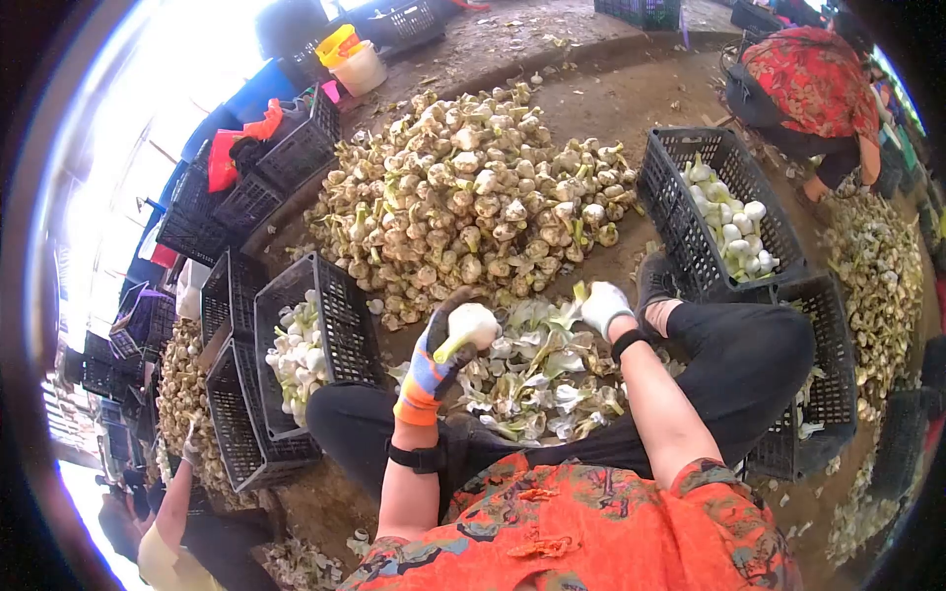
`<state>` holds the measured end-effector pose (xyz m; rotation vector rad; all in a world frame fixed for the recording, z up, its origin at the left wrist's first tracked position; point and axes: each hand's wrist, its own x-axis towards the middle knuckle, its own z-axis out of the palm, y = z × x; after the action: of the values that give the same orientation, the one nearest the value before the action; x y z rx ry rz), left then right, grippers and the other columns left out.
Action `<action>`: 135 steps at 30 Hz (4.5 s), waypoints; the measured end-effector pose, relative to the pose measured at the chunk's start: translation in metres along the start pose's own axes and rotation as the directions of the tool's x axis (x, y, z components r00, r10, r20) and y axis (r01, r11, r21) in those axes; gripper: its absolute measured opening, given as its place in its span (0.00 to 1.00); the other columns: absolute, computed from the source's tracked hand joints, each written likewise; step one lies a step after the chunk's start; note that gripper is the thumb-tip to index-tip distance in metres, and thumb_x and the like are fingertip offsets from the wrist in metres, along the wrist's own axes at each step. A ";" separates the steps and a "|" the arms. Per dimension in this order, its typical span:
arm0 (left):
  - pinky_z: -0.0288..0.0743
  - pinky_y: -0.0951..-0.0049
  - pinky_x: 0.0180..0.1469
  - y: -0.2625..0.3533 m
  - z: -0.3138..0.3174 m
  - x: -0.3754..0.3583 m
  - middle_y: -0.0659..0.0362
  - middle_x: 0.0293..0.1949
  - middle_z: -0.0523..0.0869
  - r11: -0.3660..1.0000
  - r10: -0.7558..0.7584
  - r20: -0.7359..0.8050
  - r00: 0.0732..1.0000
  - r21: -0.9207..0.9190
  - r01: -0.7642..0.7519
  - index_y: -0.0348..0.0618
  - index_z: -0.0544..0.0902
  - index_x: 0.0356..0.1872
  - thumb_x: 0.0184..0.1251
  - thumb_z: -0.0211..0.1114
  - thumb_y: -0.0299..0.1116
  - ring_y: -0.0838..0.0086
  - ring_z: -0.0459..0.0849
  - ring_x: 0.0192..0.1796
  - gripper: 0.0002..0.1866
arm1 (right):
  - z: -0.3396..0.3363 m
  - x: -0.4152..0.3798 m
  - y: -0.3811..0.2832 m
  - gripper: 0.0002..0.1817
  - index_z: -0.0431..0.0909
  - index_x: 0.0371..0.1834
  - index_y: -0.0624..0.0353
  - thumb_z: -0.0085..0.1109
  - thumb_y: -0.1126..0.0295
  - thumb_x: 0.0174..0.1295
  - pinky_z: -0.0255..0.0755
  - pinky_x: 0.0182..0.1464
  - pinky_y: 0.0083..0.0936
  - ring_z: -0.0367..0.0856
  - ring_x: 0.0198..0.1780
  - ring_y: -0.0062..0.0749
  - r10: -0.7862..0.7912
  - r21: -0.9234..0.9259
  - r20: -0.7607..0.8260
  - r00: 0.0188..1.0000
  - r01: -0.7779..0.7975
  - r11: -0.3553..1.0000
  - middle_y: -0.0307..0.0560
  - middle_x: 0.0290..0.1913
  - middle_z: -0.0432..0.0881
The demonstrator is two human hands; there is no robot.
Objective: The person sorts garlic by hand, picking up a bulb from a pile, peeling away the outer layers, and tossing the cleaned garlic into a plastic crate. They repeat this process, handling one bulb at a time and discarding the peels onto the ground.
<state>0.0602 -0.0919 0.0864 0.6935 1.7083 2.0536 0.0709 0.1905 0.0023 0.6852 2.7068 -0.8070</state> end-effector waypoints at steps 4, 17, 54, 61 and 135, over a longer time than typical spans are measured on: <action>0.73 0.72 0.57 -0.044 -0.012 0.008 0.56 0.53 0.76 0.995 0.006 -0.117 0.993 0.097 0.005 0.37 0.63 0.65 0.45 0.73 0.21 0.72 0.77 0.53 0.42 | -0.013 -0.035 -0.054 0.28 0.75 0.58 0.58 0.62 0.58 0.53 0.70 0.56 0.36 0.78 0.53 0.50 -0.460 0.382 -0.113 0.881 0.466 0.799 0.60 0.50 0.80; 0.70 0.71 0.60 -0.028 0.026 0.015 0.54 0.58 0.72 0.988 0.042 -0.171 0.984 0.156 -0.015 0.37 0.67 0.60 0.38 0.77 0.20 0.70 0.75 0.57 0.42 | -0.037 -0.070 -0.109 0.12 0.77 0.35 0.62 0.52 0.69 0.49 0.71 0.40 0.41 0.78 0.36 0.52 -0.703 -0.004 -0.138 0.697 0.710 0.705 0.57 0.32 0.78; 0.71 0.73 0.56 -0.067 0.030 0.054 0.58 0.47 0.79 0.973 0.187 -0.276 0.943 0.184 -0.139 0.38 0.77 0.48 0.62 0.68 0.37 0.72 0.78 0.51 0.18 | 0.007 -0.033 -0.074 0.11 0.80 0.33 0.68 0.57 0.71 0.52 0.71 0.31 0.30 0.77 0.25 0.30 -0.357 0.501 -0.145 0.923 0.380 0.777 0.53 0.23 0.81; 0.75 0.59 0.58 -0.049 0.028 0.057 0.46 0.55 0.76 0.674 -0.104 -0.294 0.950 -0.723 -0.150 0.37 0.75 0.48 0.66 0.60 0.48 0.57 0.79 0.54 0.23 | -0.003 -0.018 -0.060 0.13 0.80 0.31 0.64 0.56 0.63 0.51 0.73 0.40 0.42 0.80 0.38 0.55 -0.205 0.432 -0.215 0.955 0.281 0.857 0.62 0.32 0.81; 0.72 0.68 0.61 -0.052 0.019 0.039 0.55 0.57 0.75 0.894 0.307 -0.415 0.857 -0.184 -0.409 0.41 0.68 0.59 0.51 0.66 0.12 0.68 0.76 0.57 0.32 | -0.019 -0.050 -0.125 0.11 0.79 0.43 0.64 0.63 0.72 0.59 0.75 0.47 0.22 0.82 0.42 0.26 -0.504 0.999 -0.031 0.863 0.037 0.003 0.44 0.40 0.84</action>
<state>0.0391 -0.0445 0.0427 0.5945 1.5212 2.7748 0.0505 0.0903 0.0920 0.0330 1.4648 -2.7184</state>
